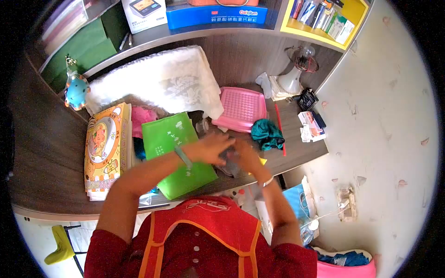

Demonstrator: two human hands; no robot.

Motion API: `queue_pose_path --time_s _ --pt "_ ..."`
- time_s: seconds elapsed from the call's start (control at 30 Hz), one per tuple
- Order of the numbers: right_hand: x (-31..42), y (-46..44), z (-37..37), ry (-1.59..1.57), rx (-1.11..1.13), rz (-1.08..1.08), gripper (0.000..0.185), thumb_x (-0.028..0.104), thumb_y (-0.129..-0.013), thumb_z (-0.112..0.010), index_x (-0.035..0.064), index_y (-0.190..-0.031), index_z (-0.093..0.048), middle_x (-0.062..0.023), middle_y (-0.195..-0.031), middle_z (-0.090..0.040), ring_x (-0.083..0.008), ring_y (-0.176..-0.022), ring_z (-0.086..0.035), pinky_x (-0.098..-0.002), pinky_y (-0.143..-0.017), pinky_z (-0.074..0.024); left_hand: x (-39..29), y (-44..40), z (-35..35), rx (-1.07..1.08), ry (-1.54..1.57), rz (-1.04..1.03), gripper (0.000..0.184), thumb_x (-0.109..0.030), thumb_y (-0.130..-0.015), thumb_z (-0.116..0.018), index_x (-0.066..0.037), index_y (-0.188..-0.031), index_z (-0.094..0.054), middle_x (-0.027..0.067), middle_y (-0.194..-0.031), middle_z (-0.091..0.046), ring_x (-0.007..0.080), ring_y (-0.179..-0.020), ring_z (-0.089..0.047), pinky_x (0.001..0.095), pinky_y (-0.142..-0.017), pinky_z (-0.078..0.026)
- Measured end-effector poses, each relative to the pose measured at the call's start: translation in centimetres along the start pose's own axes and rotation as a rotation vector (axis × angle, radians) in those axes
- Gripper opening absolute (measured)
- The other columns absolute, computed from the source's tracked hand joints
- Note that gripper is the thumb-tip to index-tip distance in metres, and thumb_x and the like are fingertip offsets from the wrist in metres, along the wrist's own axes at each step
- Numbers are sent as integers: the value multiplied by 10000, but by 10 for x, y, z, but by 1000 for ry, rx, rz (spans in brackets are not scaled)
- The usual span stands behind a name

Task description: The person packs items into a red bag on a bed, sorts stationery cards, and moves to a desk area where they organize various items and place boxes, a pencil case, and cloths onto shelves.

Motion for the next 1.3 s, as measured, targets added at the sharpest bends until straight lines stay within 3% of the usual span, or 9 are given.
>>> queue_pose_path --time_s 0.2,0.4,0.63,0.8,0.93,1.0,1.1,1.13,1.3 --pt "-11 66 -51 37 54 -229 725 277 -730 -675 70 -1338 -338 -289 -1376 -252 -442 -1203 -368 -442 -997 -336 35 17 -110 213 -47 364 1018 -360 -688 -718 -124 -1431 -64 310 -1299 -367 429 -1140 -449 499 -947 -356" --pt "-31 59 -52 -32 42 -208 575 216 -774 -618 60 -1283 -401 -294 -1320 -345 -426 -1129 -447 -432 -937 -399 54 17 -108 73 250 467 876 -203 -744 -668 -123 -1423 -121 270 -1071 -537 395 -984 -544 428 -808 -450" --pt "-32 56 -59 32 57 -204 504 235 -810 -578 37 -1251 -434 -291 -1274 -402 -422 -1089 -477 -428 -924 -406 54 18 -120 -54 352 390 870 -199 -752 -665 -36 -1406 -114 305 -1108 -501 441 -1005 -517 455 -864 -416" --pt "-25 68 -48 -100 -40 -89 501 256 -809 -584 32 -1239 -456 -275 -1250 -436 -415 -1139 -439 -438 -958 -371 50 27 -123 4 354 616 812 -104 -740 -578 -54 -1410 -122 298 -1206 -433 449 -1048 -490 448 -892 -412" --pt "-72 80 -31 -26 -81 -145 624 262 -766 -639 63 -1303 -392 -209 -1359 -343 -417 -1218 -358 -466 -989 -330 35 20 -114 -106 210 620 777 -100 -712 -591 -26 -1383 -207 292 -1263 -383 449 -1120 -435 474 -947 -364" --pt "-62 95 -14 125 -36 -222 682 244 -730 -671 67 -1317 -372 -206 -1361 -338 -403 -1233 -344 -474 -998 -315 -7 6 -80 -359 -36 356 723 -106 -678 -606 13 -1325 -307 283 -1300 -354 446 -1204 -351 520 -990 -298" --pt "-102 90 -44 250 31 -282 835 246 -663 -714 80 -1362 -286 -202 -1376 -306 -396 -1290 -247 -519 -1030 -244 -29 -19 -100 -277 -191 330 674 -165 -672 -614 27 -1278 -387 276 -1338 -321 413 -1275 -272 549 -1038 -202" --pt "-115 89 -63 368 -46 -74 820 302 -654 -711 72 -1342 -328 -225 -1357 -319 -406 -1291 -241 -509 -1038 -241 -25 -26 -126 -325 -172 282 682 -195 -686 -614 22 -1291 -388 275 -1351 -302 407 -1281 -262 537 -1058 -163" --pt "-95 78 -30 256 170 -44 765 312 -651 -713 29 -1285 -393 -253 -1293 -387 -399 -1220 -349 -463 -1010 -300 -39 -35 -109 -179 -59 298 738 -296 -771 -582 11 -1359 -261 289 -1383 -239 413 -1308 -217 529 -1060 -165"
Point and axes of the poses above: each hand's wrist, its own y-axis away from the middle knuckle, its own z-axis out of the back of the hand, x = y × z, the point moved 10 cm from there along -y, towards the middle knuckle
